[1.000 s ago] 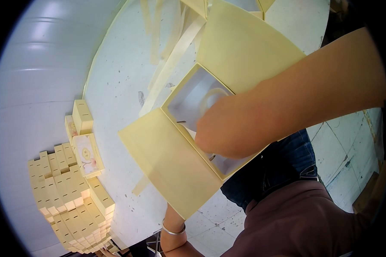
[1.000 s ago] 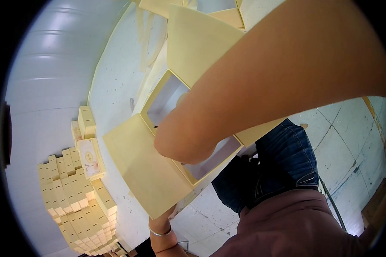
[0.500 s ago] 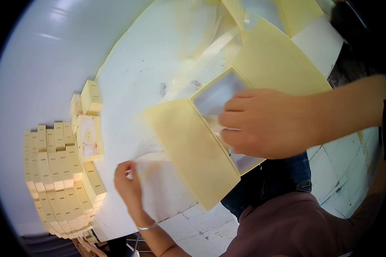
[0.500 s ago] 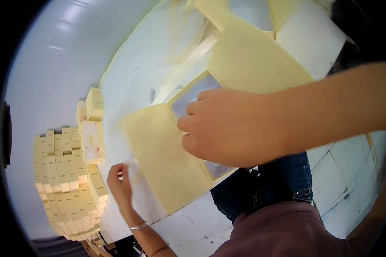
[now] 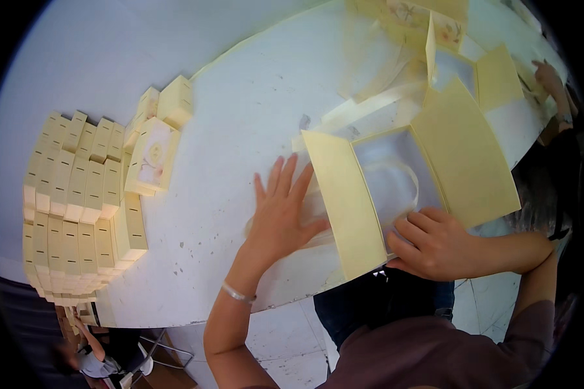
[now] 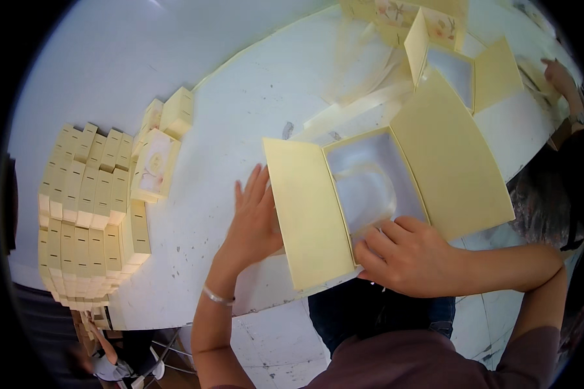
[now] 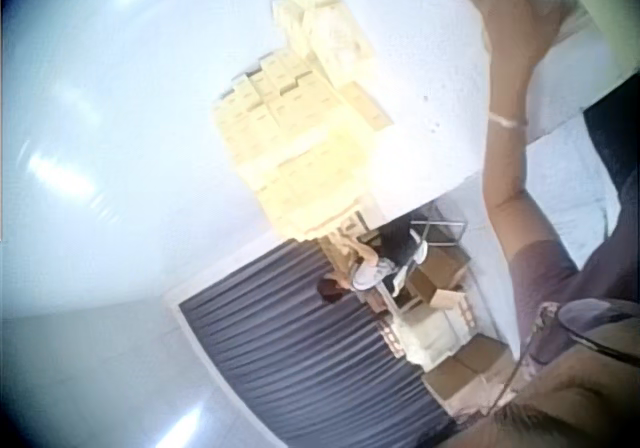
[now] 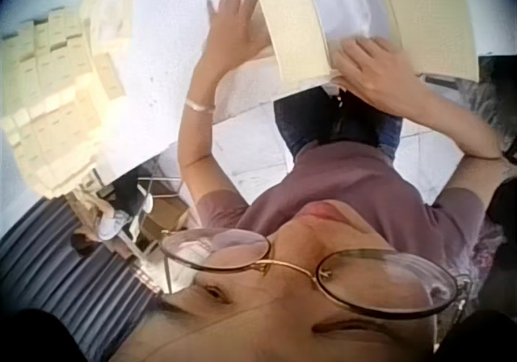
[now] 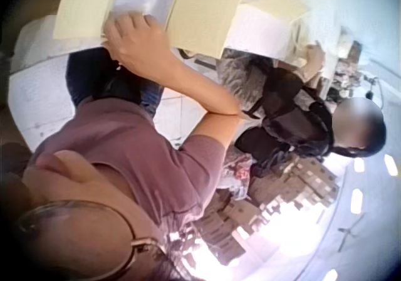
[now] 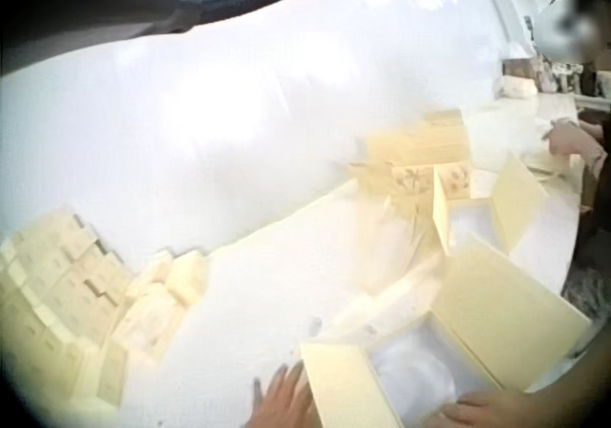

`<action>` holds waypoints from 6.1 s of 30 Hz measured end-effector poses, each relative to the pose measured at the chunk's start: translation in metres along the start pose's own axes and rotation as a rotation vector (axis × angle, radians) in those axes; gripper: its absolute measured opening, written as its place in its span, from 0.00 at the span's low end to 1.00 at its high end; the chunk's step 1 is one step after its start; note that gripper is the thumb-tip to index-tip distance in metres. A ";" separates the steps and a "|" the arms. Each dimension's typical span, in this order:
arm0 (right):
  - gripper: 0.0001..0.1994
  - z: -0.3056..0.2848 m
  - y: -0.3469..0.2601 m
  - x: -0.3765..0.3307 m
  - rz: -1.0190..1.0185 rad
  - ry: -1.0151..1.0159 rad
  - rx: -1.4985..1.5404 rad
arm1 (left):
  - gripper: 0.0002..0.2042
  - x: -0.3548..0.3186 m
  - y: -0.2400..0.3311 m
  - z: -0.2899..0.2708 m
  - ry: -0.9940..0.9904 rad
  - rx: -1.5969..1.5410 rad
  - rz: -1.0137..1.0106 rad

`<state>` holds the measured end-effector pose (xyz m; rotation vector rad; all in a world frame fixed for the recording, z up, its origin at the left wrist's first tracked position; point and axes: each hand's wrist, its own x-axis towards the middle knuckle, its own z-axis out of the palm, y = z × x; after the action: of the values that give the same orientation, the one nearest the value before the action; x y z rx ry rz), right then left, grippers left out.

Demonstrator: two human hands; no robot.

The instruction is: The person repeatedly picks up small yellow boxes from a stack, opens them, places a white ribbon inside, and closes them. The person handles the boxes one at a time and places the finished boxes back on the table.

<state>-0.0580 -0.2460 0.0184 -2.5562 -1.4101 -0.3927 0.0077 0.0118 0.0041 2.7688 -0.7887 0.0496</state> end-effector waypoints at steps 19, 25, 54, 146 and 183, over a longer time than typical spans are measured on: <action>0.17 -0.012 0.017 -0.005 0.106 -0.107 -0.033 | 0.47 -0.056 0.013 -0.034 -0.065 -0.121 -0.131; 0.17 0.011 0.025 -0.007 0.186 -0.125 -0.058 | 0.15 0.026 0.021 0.029 0.118 -0.225 0.047; 0.20 -0.002 0.087 -0.002 -0.072 0.357 -0.075 | 0.23 -0.040 -0.120 -0.090 0.235 -1.177 -0.742; 0.08 -0.001 0.078 0.064 0.771 -0.088 1.190 | 0.21 -0.024 0.124 -0.006 0.184 -1.411 -0.971; 0.08 -0.001 0.086 0.068 0.160 -0.454 0.387 | 0.19 0.019 0.071 0.024 0.138 -1.222 -0.620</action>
<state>0.0495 -0.2374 0.0380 -2.4871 -1.2355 0.4714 -0.0144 -0.0622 0.0004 1.6714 0.1400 -0.2643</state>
